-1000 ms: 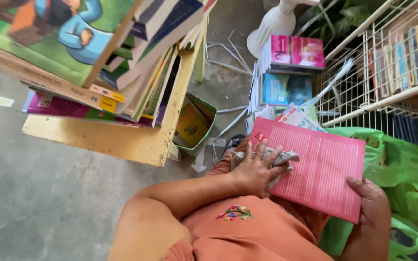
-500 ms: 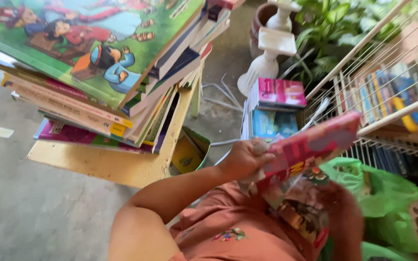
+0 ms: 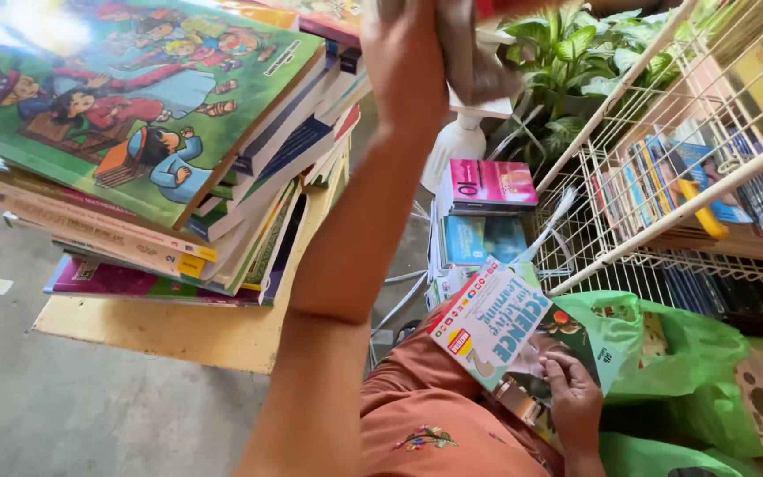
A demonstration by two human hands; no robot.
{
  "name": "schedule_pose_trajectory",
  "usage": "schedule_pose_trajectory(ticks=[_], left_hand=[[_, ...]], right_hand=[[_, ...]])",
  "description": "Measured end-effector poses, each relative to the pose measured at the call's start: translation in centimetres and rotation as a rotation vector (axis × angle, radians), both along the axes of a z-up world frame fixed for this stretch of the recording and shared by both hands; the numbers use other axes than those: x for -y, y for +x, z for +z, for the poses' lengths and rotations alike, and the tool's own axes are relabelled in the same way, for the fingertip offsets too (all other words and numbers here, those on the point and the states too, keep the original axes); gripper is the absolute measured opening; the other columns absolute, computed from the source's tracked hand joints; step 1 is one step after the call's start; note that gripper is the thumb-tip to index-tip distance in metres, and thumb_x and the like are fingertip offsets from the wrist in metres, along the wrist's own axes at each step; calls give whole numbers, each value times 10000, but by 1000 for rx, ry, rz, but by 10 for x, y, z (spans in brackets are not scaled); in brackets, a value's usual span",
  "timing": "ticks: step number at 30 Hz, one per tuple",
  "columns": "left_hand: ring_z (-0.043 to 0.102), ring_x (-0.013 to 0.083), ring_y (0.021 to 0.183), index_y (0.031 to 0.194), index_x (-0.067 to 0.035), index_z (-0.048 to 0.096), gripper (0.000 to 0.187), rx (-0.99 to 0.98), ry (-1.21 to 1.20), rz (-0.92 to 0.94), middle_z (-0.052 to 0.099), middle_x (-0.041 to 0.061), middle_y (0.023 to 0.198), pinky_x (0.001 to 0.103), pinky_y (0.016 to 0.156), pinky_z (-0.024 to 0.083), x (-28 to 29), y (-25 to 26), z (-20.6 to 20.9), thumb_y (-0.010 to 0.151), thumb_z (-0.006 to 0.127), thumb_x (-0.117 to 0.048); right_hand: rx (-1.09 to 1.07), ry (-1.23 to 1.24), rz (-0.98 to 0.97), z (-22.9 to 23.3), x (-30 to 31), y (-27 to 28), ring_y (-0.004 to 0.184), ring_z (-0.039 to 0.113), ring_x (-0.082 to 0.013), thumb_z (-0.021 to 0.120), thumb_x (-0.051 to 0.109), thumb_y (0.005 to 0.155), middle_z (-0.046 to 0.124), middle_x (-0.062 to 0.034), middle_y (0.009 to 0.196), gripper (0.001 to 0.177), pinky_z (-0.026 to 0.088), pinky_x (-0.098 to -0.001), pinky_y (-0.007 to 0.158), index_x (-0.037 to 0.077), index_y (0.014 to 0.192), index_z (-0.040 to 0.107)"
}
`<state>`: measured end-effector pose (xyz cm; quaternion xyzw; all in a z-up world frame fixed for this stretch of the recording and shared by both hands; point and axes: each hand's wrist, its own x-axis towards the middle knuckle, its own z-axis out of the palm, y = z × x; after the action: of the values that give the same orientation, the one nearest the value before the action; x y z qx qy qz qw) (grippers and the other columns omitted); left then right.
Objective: Sort and clean books by wiping them with a cloth, cutting ties, and placing them into bags.
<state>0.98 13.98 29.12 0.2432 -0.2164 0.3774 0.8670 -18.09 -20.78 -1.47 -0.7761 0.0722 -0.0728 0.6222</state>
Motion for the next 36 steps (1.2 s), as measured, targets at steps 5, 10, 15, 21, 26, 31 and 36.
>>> schedule_pose_trajectory(ticks=[5, 10, 15, 21, 26, 31, 36], left_hand=[[611, 234, 960, 1157, 12, 637, 229, -96, 139, 273, 665, 131, 1084, 355, 850, 485, 2, -6, 7, 987, 733, -107], [571, 294, 1124, 1265, -21, 544, 327, -206, 293, 499, 587, 141, 1233, 394, 997, 456, 2, -16, -4, 1003, 729, -82], [528, 353, 1289, 1374, -57, 452, 447, -397, 472, 639, 509, 149, 1382, 433, 1143, 427, 21, -46, -54, 1020, 724, -57], [475, 422, 1487, 1504, -102, 342, 602, -487, 680, 897, 415, 157, 1561, 478, 1318, 390, 19, -50, -61, 1040, 717, -27], [429, 479, 1651, 1612, -143, 252, 735, -565, 877, 1106, 337, 161, 1710, 515, 1464, 358, 20, -48, -77, 1056, 711, -2], [607, 372, 1401, 1625, -149, 258, 783, -450, 1064, 857, 490, 126, 1576, 426, 1234, 511, 39, -43, -148, 966, 605, 92], [670, 396, 1115, 1491, -77, 436, 687, -702, 1249, 616, 624, 193, 1272, 457, 960, 542, 35, 12, -293, 839, 600, 61]], right_hand=[[60, -153, -1, 16, -9, -5, 833, 642, -151, 627, 21, 987, 752, -90, 1010, 175, 506, -267, 758, -28, 1128, 718], [112, -276, 16, 11, -6, 4, 864, 661, -190, 640, 53, 958, 755, -95, 1035, 191, 518, -297, 796, -26, 1113, 716], [136, -321, -37, 13, -12, -6, 889, 711, -189, 710, 112, 961, 761, -96, 915, 135, 565, -381, 876, 126, 1068, 791], [183, -206, -17, 20, -17, -7, 799, 625, -101, 688, 41, 967, 737, -94, 846, 148, 559, -323, 796, 86, 1058, 795], [138, -124, 81, 29, -16, -9, 890, 611, -132, 604, 1, 979, 705, -62, 1060, 137, 490, -236, 818, -34, 1084, 685], [74, -41, 57, 32, -17, -8, 906, 601, -133, 583, -15, 986, 692, -63, 1068, 128, 482, -236, 837, -44, 1069, 676], [-97, -60, -28, 46, -11, -1, 854, 637, -126, 591, 9, 997, 719, -70, 1067, 168, 518, -237, 778, -21, 1124, 696]])
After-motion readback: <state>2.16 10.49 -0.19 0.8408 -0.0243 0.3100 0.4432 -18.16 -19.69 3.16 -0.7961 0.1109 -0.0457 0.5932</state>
